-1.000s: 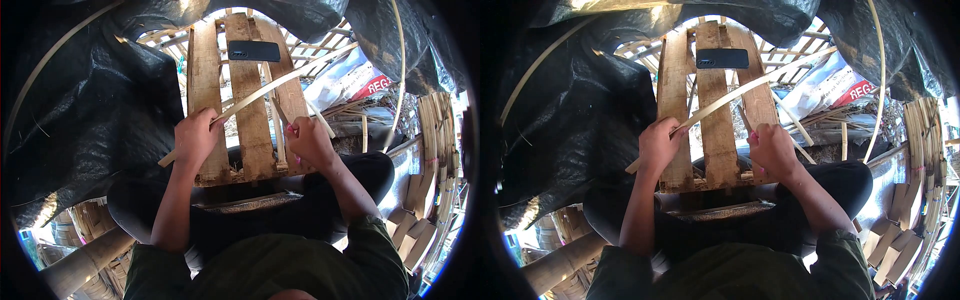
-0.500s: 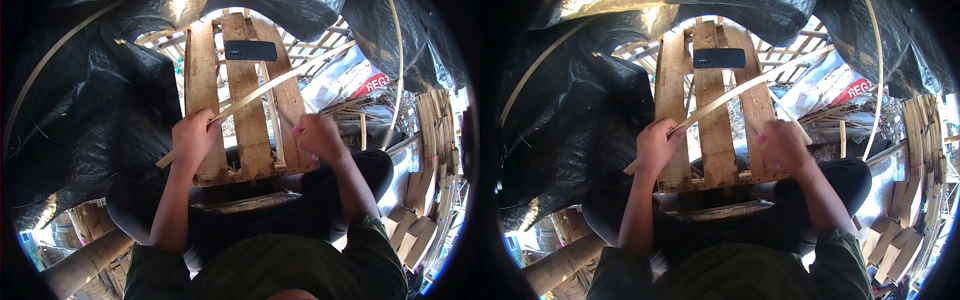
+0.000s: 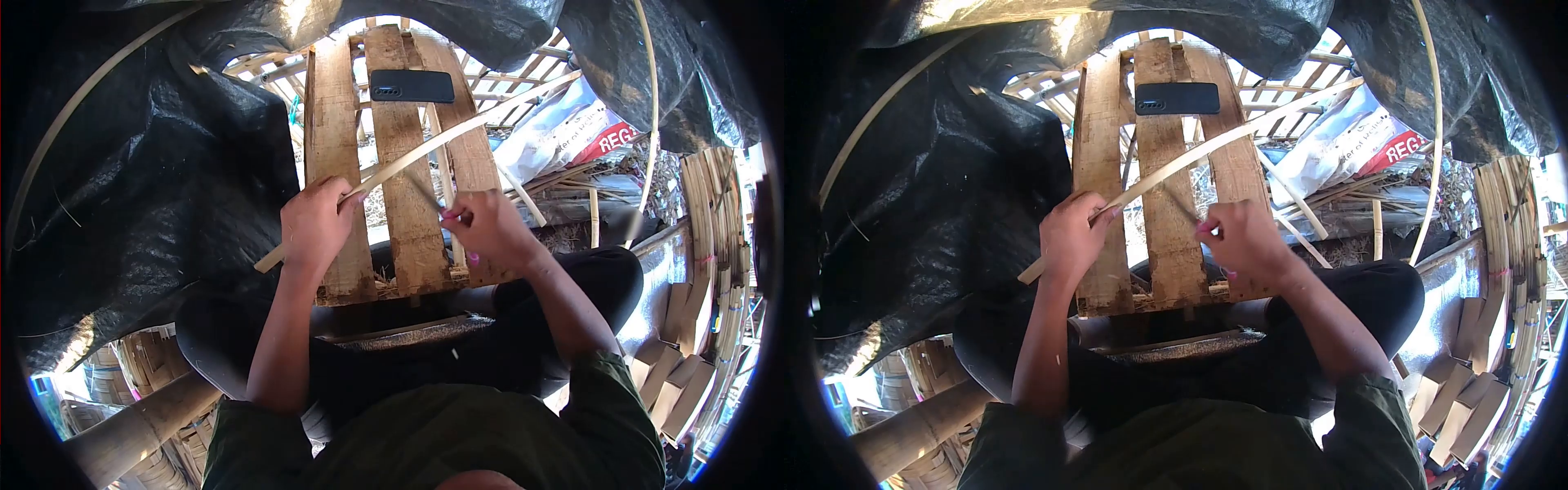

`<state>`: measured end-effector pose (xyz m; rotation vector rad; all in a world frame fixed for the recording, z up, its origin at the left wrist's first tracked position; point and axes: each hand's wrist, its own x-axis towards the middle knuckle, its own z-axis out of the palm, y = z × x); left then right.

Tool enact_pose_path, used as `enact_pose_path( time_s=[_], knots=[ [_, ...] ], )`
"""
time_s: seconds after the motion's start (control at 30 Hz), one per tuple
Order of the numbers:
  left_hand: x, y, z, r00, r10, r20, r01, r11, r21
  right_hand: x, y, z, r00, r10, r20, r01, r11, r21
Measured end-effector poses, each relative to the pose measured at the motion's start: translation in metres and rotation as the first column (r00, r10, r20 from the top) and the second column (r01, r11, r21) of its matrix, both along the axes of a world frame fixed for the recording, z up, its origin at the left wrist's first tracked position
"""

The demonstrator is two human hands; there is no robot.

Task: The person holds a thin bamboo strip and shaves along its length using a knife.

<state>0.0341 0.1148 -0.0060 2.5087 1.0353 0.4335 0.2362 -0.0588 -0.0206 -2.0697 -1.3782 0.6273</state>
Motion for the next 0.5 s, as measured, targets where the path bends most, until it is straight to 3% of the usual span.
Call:
enact_pose_path(
  time_s=[0.07, 0.13, 0.5],
  knots=[
    [0.0, 0.0, -0.001, 1.0, 0.003, 0.016, -0.003, 1.0, 0.021, -0.009, 0.007, -0.007, 0.999, 0.051, 0.018, -0.051, 0.998, 0.023],
    [0.0, 0.0, 0.0, 1.0, 0.013, 0.014, -0.014, 0.999, 0.044, -0.017, 0.013, -0.008, 0.986, 0.083, 0.143, -0.089, 0.995, 0.037],
    [0.002, 0.001, 0.0, 1.0, 0.02, 0.002, -0.02, 1.0, 0.011, -0.006, 0.033, -0.024, 0.974, -0.177, 0.144, 0.19, 0.978, -0.083]
  ],
)
